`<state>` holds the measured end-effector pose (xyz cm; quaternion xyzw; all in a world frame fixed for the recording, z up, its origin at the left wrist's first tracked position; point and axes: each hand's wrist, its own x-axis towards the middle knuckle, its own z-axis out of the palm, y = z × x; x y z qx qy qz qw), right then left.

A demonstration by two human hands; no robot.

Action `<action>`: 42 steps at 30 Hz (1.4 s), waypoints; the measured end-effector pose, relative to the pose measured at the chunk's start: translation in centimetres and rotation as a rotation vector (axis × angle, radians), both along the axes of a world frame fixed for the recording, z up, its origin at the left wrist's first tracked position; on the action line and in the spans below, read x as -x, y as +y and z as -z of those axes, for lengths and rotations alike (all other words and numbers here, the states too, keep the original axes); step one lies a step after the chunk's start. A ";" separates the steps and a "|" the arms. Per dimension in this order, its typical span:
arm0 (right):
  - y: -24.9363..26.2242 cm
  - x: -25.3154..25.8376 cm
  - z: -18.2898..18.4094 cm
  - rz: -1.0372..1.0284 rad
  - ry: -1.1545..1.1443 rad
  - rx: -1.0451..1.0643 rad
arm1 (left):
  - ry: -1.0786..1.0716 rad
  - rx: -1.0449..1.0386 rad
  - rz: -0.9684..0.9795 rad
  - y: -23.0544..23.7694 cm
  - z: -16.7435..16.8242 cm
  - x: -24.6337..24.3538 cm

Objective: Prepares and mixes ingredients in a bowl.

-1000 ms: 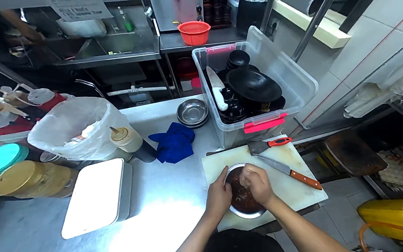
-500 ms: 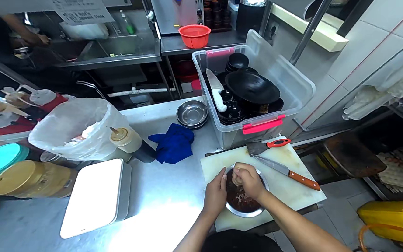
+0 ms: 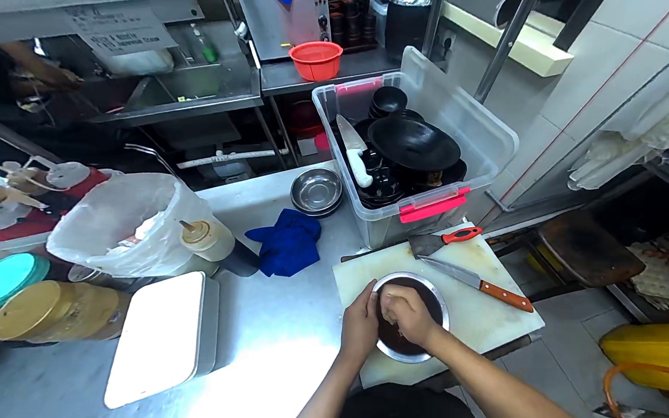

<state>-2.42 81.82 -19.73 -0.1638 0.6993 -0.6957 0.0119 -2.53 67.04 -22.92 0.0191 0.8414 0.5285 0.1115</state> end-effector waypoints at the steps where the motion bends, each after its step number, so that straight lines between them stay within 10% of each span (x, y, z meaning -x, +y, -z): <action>1: 0.1 0.4 -0.6 -0.015 -0.008 -0.019 | 0.009 -0.016 -0.013 0.1 0.1 -0.1; 13: 0.8 0.0 -1.8 0.134 -0.018 0.233 | 0.004 0.012 -0.017 0.4 0.0 0.2; 42: 5.3 -2.1 -0.7 0.138 -0.038 -0.062 | 0.094 0.211 0.050 2.3 -1.8 -0.6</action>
